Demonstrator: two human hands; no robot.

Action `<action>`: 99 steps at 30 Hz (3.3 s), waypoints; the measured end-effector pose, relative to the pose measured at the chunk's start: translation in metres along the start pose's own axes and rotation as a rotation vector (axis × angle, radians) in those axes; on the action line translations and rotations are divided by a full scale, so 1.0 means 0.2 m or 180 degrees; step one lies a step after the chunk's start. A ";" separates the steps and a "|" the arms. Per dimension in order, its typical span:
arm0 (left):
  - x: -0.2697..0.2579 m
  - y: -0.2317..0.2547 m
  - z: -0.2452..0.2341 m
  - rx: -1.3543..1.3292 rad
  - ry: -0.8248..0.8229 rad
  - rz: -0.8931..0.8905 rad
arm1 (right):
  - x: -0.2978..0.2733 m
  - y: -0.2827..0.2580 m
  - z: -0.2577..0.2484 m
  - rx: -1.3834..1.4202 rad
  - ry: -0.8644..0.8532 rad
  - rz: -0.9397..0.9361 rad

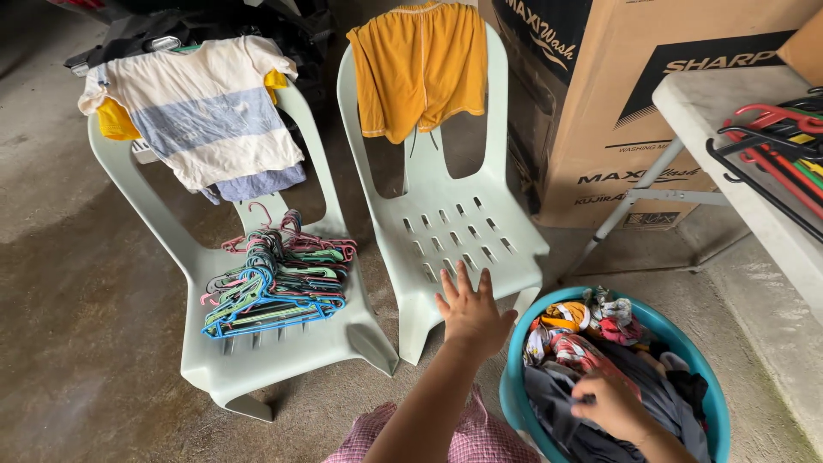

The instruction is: The person takes various pieces of clothing from a blue basin, including shirts, shorts, and pants. They place each item onto a plastic hanger and then set the hanger on a nearby white plastic chair. The person continues this process for several items, organizing them on the chair.

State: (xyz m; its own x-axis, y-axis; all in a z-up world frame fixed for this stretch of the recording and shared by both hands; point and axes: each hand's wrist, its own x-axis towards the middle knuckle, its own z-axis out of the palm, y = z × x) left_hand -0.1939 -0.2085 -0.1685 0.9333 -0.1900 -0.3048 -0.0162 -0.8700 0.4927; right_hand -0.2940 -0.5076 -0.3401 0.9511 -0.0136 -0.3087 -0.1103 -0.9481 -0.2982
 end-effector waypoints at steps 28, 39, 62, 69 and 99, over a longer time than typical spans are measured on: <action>0.01 0.10 0.05 -0.1871 -0.0724 0.1109 | -0.07 -0.47 -1.36 0.4195 0.1387 -0.0748; -0.07 -0.07 -0.25 -0.5860 -0.0842 0.0404 | 0.24 -0.52 -1.03 0.5055 0.0205 0.0379; -0.40 -0.09 -0.74 -0.1142 0.1546 -0.0115 | -0.05 -1.21 -1.30 0.4792 -0.0286 -0.0523; -0.34 -0.28 -0.80 -0.2129 0.1816 -0.0260 | -0.10 -1.32 -1.42 0.4572 -0.0018 -0.1074; -0.33 -0.52 -0.48 -0.3839 0.0181 0.0746 | 0.09 -1.16 -0.82 0.5656 -0.1029 0.0378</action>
State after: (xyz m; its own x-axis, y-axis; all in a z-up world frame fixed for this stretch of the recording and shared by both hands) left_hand -0.2190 -0.0624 -0.1222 0.9672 -0.2388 -0.0864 0.1282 0.1656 0.9778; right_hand -0.2032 -0.3395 -0.1291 0.8523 0.2127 -0.4779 -0.5163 0.4895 -0.7027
